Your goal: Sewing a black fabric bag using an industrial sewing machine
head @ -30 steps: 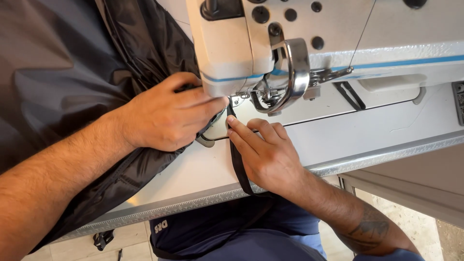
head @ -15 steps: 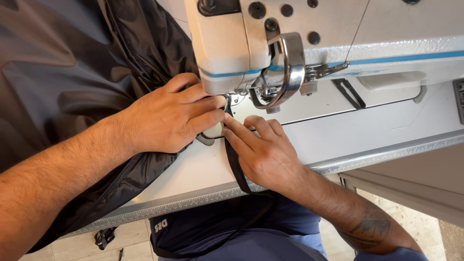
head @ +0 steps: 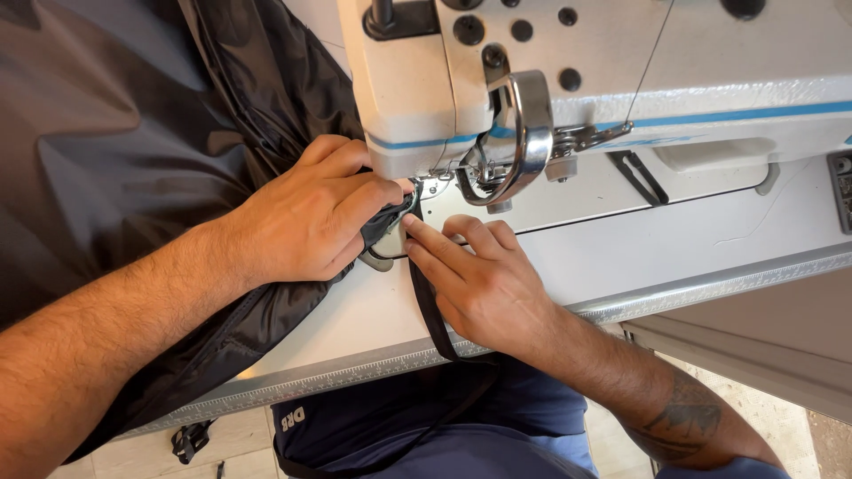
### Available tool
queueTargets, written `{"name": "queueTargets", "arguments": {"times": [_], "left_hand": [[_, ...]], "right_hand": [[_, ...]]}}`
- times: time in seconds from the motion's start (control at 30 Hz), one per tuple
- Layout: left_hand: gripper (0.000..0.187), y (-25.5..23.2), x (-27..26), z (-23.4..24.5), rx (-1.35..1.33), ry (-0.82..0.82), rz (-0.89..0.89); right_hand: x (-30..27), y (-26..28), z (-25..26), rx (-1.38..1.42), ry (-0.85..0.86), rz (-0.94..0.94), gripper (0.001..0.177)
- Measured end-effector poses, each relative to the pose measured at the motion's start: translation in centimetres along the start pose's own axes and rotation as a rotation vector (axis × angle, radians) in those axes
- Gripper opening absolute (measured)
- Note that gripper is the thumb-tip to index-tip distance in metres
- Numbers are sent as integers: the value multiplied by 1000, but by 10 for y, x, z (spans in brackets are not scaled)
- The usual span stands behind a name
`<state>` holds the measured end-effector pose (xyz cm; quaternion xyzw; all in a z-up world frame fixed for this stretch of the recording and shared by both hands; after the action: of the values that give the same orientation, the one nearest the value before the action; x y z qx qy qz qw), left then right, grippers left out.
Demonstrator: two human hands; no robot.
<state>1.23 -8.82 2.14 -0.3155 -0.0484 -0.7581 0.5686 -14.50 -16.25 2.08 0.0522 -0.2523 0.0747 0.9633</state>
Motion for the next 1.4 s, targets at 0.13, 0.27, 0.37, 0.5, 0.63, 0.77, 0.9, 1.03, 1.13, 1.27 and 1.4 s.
{"name": "queueTargets", "arguments": {"times": [0.13,0.27,0.37,0.5,0.63,0.77,0.9,1.03,1.13,1.27,1.4], "left_hand": [[62,1,2,2,-27,23,33],[29,-8,9,8,6,48,8],[19,-12,11,8,38,99,-20],[26,-17,5,10,107,129,-99],[24,-23,9,13,120,120,-134],[17,-24,8,12,153,98,-157],[14,-18,-4,3,113,58,-134],[16,-24,0,10,49,-84,-127],[13,-26,0,16,50,-177,-81],[18,-27,-1,17,52,-161,-49],[22,-31,-4,17,34,-164,26]], "right_hand": [[3,0,2,-1,15,24,46],[2,2,7,66,-10,24,41],[0,1,17,141,-97,10,32],[-8,-24,7,264,-169,-259,44],[-5,-28,-2,295,-78,-264,50],[-7,-26,-11,144,-25,-220,57],[-4,-17,-10,-41,-40,-146,44],[-4,-14,-10,-90,-8,-117,49],[-4,-11,-10,-104,31,-100,49],[-3,-8,-9,-128,25,-75,47],[0,-6,-7,-123,23,-67,46]]}}
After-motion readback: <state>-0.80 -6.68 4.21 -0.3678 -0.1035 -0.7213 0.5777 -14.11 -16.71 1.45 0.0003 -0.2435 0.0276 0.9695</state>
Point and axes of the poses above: each hand's wrist, its own x-axis towards the middle knuckle, its own z-axis out of the back of the hand, y = z × x, the point moved 6 cm from there along x, towards the middle knuckle, and after that the axes turned 9 degrees about -y, right-handed, at the moved point
